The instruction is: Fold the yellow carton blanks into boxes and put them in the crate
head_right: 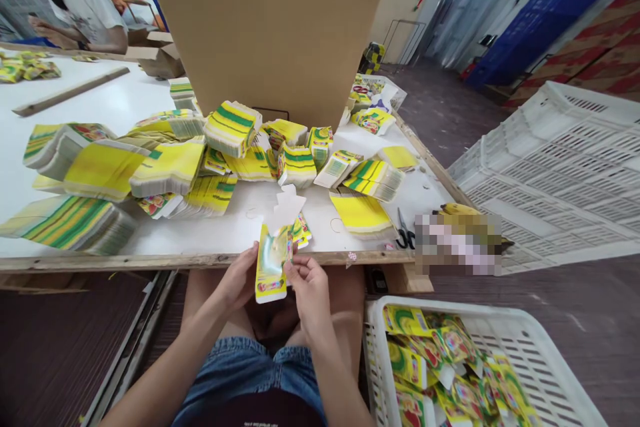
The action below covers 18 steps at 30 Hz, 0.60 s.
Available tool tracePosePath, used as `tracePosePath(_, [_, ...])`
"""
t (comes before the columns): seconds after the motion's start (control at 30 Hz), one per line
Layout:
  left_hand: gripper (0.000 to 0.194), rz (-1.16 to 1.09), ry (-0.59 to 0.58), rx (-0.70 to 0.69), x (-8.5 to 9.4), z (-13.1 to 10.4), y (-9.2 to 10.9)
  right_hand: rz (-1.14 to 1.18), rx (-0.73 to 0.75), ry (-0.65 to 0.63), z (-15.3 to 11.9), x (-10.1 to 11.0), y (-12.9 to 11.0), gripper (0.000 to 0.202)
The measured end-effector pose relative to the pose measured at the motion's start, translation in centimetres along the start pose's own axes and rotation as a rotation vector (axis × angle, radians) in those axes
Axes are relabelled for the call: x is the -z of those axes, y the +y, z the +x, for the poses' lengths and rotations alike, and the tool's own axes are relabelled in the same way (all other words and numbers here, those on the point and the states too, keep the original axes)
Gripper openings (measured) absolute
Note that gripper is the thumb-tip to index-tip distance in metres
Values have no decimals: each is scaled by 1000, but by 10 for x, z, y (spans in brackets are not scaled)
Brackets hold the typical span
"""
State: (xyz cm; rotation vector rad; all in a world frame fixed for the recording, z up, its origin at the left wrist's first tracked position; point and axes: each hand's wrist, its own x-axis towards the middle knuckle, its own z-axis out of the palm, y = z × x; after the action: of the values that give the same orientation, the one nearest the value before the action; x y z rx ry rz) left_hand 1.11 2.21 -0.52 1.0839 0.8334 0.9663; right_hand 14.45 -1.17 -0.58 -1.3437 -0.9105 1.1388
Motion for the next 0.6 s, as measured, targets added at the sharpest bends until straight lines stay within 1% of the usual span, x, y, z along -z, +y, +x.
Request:
tracePosePath(0.07, [67,-263,-49,125,-5,-8,0,25,-46,-16,-10,-3,5,35])
tracePosePath(0.13, [66,-499,-80,225,-5,-14,1,40,-74,-31,-16,-4,6,36])
tracePosePath(0.2, [64,-603,-74,259,-1,-19,3,-12,-58,-24,-19,-2,0,32])
tracePosePath(0.23, [63,-628,-63,271,1,-20,5,-95,-11,8,-21,0,-6,29])
tracePosePath(0.27, [62,-641,-53,290,3,-22,6,-207,72,45,-22,2,-12,24])
tracePosePath(0.33, [58,-644,-44,336,7,-26,9,-455,322,84,-22,8,-26,15])
tracePosePath(0.37, [54,-637,-47,360,7,-28,10,-554,452,57,-22,10,-32,16])
tracePosePath(0.4, [52,-629,-55,379,7,-30,10,-612,554,-3,-21,12,-37,22])
tracePosePath(0.43, [49,-624,-64,390,7,-32,11,-644,623,-73,-20,14,-40,29])
tracePosePath(0.47, [47,-620,-68,389,6,-34,11,-663,654,-127,-19,15,-42,34])
tracePosePath(0.5, [45,-612,-71,379,5,-35,12,-671,653,-157,-17,16,-43,35])
tracePosePath(0.6, [41,-554,-81,336,3,-37,14,-608,584,-176,-15,17,-43,26])
